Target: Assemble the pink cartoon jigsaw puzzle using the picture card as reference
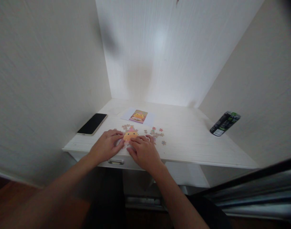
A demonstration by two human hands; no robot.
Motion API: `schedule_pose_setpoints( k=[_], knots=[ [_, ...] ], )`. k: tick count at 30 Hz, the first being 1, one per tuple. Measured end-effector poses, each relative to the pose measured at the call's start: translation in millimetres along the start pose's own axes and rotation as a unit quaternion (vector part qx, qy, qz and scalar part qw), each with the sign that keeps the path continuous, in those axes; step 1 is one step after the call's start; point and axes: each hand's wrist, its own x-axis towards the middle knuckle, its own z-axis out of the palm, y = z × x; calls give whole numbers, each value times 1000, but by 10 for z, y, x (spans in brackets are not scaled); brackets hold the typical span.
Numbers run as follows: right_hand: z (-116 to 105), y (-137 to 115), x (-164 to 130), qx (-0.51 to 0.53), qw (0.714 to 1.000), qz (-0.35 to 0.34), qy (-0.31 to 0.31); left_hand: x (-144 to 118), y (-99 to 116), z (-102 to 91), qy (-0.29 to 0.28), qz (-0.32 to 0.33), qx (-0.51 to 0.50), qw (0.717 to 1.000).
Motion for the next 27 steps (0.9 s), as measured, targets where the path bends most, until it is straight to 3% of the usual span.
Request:
schedule_pose_setpoints(
  k=[4, 16, 20, 24, 27],
  knots=[
    [8, -5, 3, -3, 1000, 0, -3, -1, 1, 2, 23, 10, -1, 1000],
    [12, -20, -1, 3, 1000, -3, 4, 24, 81, -51, -15, 48, 21, 998],
    [3, -13, 9, 26, 999, 1, 43, 14, 39, -15, -6, 42, 1, 999],
    [-174, 399, 129, 39, 987, 84, 133, 18, 32, -20, -28, 23, -13, 999],
    [-355, 920, 300, 20, 987, 147, 62, 24, 38, -41, -45, 13, -17, 999]
  ],
)
